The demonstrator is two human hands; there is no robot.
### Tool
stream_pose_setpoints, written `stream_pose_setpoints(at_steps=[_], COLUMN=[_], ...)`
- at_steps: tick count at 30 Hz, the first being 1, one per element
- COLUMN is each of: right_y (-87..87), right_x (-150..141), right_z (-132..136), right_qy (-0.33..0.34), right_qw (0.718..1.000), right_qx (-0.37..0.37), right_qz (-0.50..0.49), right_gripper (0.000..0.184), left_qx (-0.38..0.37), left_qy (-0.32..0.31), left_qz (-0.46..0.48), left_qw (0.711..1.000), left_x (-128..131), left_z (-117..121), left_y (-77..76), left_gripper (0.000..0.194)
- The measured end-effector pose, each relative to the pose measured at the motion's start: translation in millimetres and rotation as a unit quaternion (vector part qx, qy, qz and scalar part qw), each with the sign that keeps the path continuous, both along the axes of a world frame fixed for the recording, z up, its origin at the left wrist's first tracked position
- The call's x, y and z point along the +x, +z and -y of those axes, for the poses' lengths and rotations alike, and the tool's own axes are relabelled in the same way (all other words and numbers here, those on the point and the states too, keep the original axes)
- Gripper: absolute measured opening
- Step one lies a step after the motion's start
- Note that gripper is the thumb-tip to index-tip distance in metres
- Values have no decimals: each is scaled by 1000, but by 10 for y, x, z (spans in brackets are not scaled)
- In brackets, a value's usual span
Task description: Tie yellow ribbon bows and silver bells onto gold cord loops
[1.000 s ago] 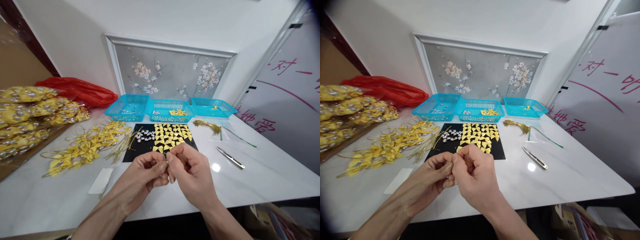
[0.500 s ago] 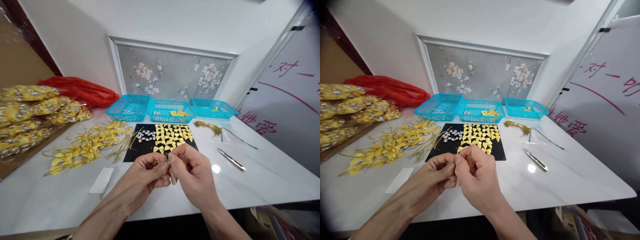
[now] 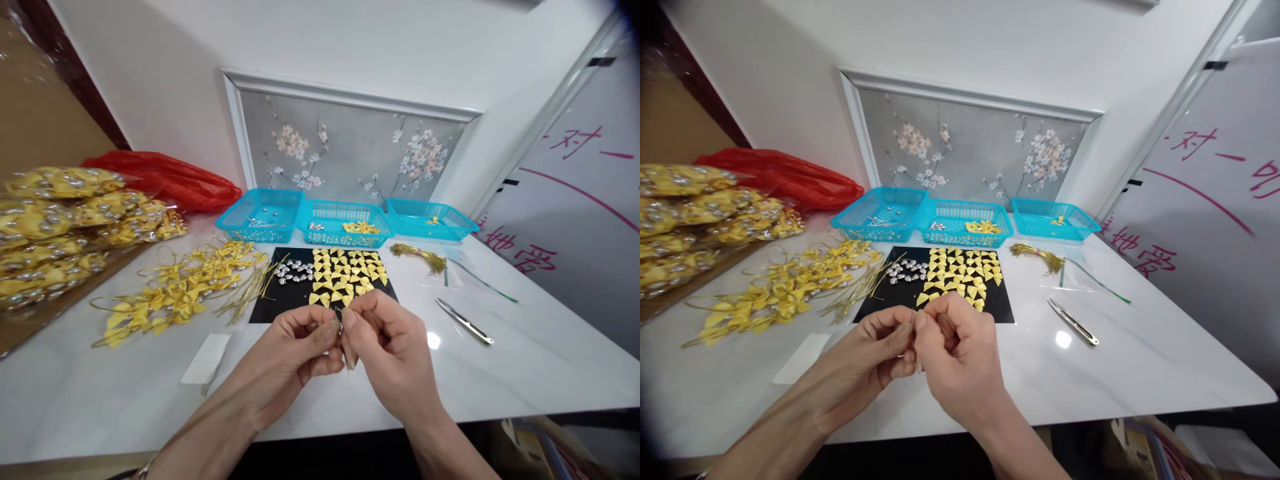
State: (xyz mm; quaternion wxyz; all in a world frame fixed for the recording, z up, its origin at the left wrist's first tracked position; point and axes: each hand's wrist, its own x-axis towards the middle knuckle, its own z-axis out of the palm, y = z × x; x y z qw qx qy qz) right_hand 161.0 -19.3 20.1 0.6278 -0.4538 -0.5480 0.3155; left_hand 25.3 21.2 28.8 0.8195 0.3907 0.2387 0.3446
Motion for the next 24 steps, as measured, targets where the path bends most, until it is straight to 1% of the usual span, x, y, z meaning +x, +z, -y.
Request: stream_pose_setpoints(at_steps=[24], right_y=[24], right_x=[-12], right_z=[22], right_qy=[4], right_qw=[1000], right_qx=[-13], right_qz=[-7], right_gripper=[20], left_qx=[-6], left_qy=[-5], left_qz=[5], left_qw=[1000], left_x=[-12], left_z=[-2], left_y=[-26], left_gripper=[22])
